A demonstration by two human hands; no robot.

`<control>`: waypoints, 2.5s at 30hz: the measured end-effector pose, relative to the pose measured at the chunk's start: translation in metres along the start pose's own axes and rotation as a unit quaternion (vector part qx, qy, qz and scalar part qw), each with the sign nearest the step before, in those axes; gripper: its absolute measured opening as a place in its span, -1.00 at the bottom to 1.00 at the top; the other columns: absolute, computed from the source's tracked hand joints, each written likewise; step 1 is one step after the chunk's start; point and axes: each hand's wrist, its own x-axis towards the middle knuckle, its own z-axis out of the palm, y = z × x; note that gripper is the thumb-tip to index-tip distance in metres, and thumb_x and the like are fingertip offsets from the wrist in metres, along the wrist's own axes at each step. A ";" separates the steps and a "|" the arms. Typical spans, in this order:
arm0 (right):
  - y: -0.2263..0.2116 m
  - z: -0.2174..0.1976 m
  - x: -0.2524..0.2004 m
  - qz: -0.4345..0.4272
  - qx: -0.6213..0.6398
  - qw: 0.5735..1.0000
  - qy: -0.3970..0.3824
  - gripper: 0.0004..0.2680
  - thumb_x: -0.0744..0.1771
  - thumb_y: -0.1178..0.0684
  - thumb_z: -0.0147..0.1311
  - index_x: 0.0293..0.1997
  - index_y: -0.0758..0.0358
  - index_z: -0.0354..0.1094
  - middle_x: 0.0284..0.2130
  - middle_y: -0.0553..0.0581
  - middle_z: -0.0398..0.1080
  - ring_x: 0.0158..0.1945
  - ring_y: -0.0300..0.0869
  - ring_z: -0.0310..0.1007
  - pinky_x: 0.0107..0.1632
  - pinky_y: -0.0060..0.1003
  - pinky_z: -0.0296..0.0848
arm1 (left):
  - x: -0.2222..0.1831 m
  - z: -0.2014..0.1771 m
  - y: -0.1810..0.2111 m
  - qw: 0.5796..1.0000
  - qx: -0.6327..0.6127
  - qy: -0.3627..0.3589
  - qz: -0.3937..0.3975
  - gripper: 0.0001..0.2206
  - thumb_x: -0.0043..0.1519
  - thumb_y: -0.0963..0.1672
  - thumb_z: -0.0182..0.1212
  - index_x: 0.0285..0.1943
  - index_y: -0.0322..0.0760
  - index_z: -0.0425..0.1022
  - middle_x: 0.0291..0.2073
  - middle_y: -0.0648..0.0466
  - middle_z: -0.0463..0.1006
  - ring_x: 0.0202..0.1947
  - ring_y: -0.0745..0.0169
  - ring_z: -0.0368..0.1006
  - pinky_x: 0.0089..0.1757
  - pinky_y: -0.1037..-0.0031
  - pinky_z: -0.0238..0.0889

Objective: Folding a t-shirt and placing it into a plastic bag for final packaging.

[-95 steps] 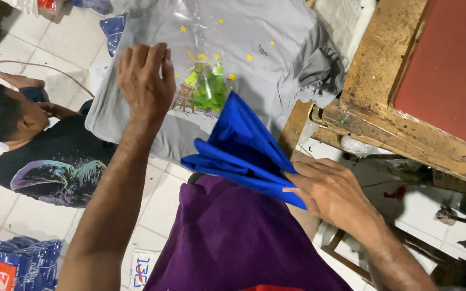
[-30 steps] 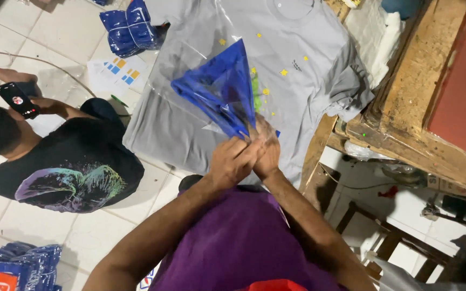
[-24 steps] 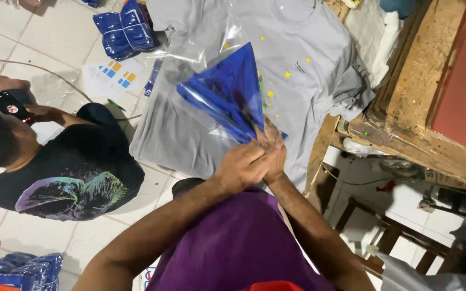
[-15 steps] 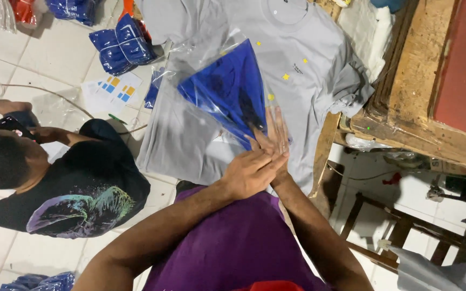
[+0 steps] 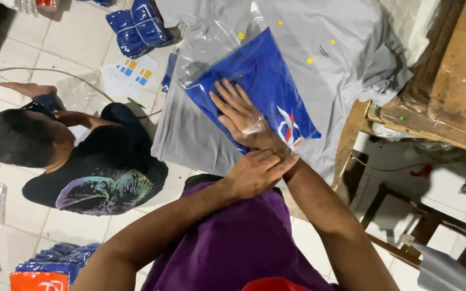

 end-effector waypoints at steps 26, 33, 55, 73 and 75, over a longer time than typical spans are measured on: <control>0.033 0.001 -0.032 0.170 -0.102 0.978 0.068 -0.48 0.46 -0.28 -0.19 0.53 0.27 -0.10 0.50 0.37 -0.16 0.59 0.18 -0.23 0.56 0.18 -0.11 | 0.077 -0.004 -0.235 0.968 0.196 -0.138 -0.072 -0.61 0.40 -0.16 0.13 0.44 -0.14 0.44 0.43 -0.17 0.22 0.44 -0.22 0.01 0.30 -0.15 -0.08; 0.030 -0.005 -0.029 0.191 -0.083 0.978 0.029 -0.48 0.45 -0.30 -0.30 0.52 0.28 -0.09 0.50 0.39 -0.18 0.59 0.18 -0.29 0.56 0.16 -0.20 | 0.071 0.004 -0.242 0.962 0.193 -0.185 -0.065 -0.53 0.49 0.02 -0.08 0.54 -0.20 0.31 0.45 -0.31 0.20 0.47 -0.31 -0.11 0.30 -0.28 -0.38; 0.036 -0.015 -0.033 0.280 -0.207 0.934 0.084 -0.51 0.43 -0.33 -0.18 0.43 0.20 0.19 0.45 0.36 -0.03 0.54 0.15 -0.10 0.50 0.23 -0.05 | 0.078 -0.003 -0.231 0.957 0.189 -0.206 -0.081 -0.44 0.49 0.13 -0.05 0.56 -0.20 0.28 0.47 -0.38 0.09 0.47 -0.39 -0.20 0.27 -0.41 -0.41; 0.061 -0.044 -0.169 0.530 -0.009 0.806 0.263 -0.55 0.40 -0.27 -0.18 0.35 0.24 0.21 0.23 0.30 0.33 0.32 0.08 0.24 0.30 0.00 0.26 | 0.068 -0.024 -0.151 0.947 0.153 -0.280 -0.030 -0.43 0.52 0.08 0.01 0.60 -0.30 0.23 0.48 -0.43 0.02 0.47 -0.45 -0.19 0.24 -0.50 -0.37; 0.087 -0.042 -0.174 0.558 -0.026 0.813 0.166 -0.43 0.34 -0.48 -0.11 0.40 0.08 0.16 0.21 0.24 0.35 0.27 0.08 0.22 0.20 0.10 0.31 | 0.046 -0.022 -0.140 0.941 0.138 -0.308 -0.014 -0.39 0.47 0.13 -0.05 0.61 -0.23 0.22 0.50 -0.44 0.04 0.50 -0.41 -0.18 0.27 -0.46 -0.40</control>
